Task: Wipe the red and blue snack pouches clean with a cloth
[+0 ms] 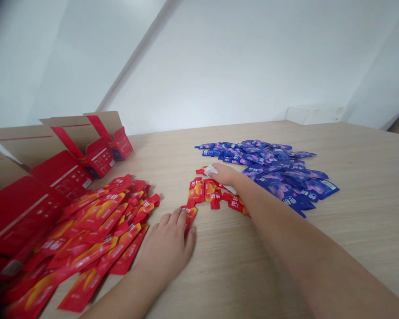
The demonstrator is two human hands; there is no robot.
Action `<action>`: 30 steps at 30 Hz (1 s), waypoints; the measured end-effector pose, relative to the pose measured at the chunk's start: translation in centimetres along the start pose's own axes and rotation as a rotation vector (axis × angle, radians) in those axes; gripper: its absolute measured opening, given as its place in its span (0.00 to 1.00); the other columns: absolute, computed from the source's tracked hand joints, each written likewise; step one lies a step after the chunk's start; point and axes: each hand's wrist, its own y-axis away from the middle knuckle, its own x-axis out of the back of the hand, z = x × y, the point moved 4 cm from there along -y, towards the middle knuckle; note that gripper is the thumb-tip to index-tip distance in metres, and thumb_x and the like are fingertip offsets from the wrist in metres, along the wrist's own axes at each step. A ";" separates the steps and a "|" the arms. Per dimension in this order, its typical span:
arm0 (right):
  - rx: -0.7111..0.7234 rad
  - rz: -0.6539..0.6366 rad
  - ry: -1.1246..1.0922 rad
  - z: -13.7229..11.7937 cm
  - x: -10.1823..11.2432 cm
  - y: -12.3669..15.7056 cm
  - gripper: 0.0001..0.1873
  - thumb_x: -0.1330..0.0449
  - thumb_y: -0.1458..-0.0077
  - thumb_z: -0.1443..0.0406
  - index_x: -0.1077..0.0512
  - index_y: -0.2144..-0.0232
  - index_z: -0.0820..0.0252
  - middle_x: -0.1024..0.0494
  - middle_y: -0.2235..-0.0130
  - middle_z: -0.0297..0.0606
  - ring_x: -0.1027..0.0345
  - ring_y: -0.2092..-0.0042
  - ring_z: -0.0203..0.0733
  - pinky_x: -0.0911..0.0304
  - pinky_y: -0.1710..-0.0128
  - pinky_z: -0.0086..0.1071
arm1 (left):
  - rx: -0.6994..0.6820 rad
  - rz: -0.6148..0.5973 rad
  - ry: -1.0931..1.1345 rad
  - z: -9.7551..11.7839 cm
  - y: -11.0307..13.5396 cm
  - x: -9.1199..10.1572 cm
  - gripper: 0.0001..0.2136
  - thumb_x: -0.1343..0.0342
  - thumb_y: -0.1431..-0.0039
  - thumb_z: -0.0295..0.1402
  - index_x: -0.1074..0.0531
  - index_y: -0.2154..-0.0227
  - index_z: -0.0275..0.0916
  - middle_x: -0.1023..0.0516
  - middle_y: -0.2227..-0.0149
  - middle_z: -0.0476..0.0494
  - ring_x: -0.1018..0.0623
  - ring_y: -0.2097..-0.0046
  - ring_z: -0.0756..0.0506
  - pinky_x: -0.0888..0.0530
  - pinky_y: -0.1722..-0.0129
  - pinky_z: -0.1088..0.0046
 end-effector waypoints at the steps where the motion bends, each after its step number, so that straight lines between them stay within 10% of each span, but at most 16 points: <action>1: -0.006 -0.007 0.000 -0.3 -0.2 0.3 0.22 0.37 0.29 0.54 0.25 0.41 0.60 0.21 0.38 0.51 0.25 0.39 0.54 0.32 0.38 0.49 | -0.006 -0.012 0.012 0.2 0.1 0.0 0.25 0.52 0.26 0.42 0.29 0.34 0.35 0.26 0.34 0.29 0.24 0.37 0.29 0.23 0.42 0.47; 10: -0.065 0.006 0.007 -4.6 -1.2 3.7 0.19 0.41 0.29 0.55 0.26 0.44 0.60 0.19 0.41 0.54 0.25 0.42 0.56 0.34 0.42 0.42 | -0.114 -0.039 0.105 2.9 1.5 -0.2 0.25 0.56 0.24 0.40 0.28 0.35 0.32 0.27 0.33 0.29 0.25 0.38 0.30 0.22 0.42 0.51; 19: 0.104 0.203 -0.057 -9.5 5.8 11.0 0.15 0.48 0.26 0.53 0.31 0.52 0.57 0.18 0.56 0.43 0.25 0.56 0.51 0.37 0.58 0.37 | -0.297 0.015 0.235 2.1 1.3 0.2 0.23 0.42 0.31 0.49 0.27 0.42 0.38 0.23 0.41 0.33 0.25 0.40 0.29 0.28 0.39 0.45; 25: 0.149 -0.141 0.033 -11.7 4.7 20.4 0.15 0.45 0.27 0.56 0.30 0.46 0.57 0.17 0.55 0.44 0.23 0.58 0.50 0.38 0.60 0.37 | -0.449 -0.102 0.374 3.3 2.0 -0.3 0.19 0.37 0.36 0.42 0.28 0.47 0.37 0.19 0.48 0.35 0.21 0.45 0.33 0.28 0.38 0.49; 30: 0.329 -0.335 -0.057 -11.8 2.5 23.4 0.08 0.39 0.31 0.60 0.26 0.53 0.53 0.17 0.51 0.42 0.22 0.55 0.50 0.32 0.58 0.40 | -0.428 -0.222 0.478 2.9 1.8 -0.4 0.47 0.31 0.42 0.45 0.48 0.27 0.35 0.29 0.31 0.27 0.27 0.32 0.31 0.34 0.30 0.46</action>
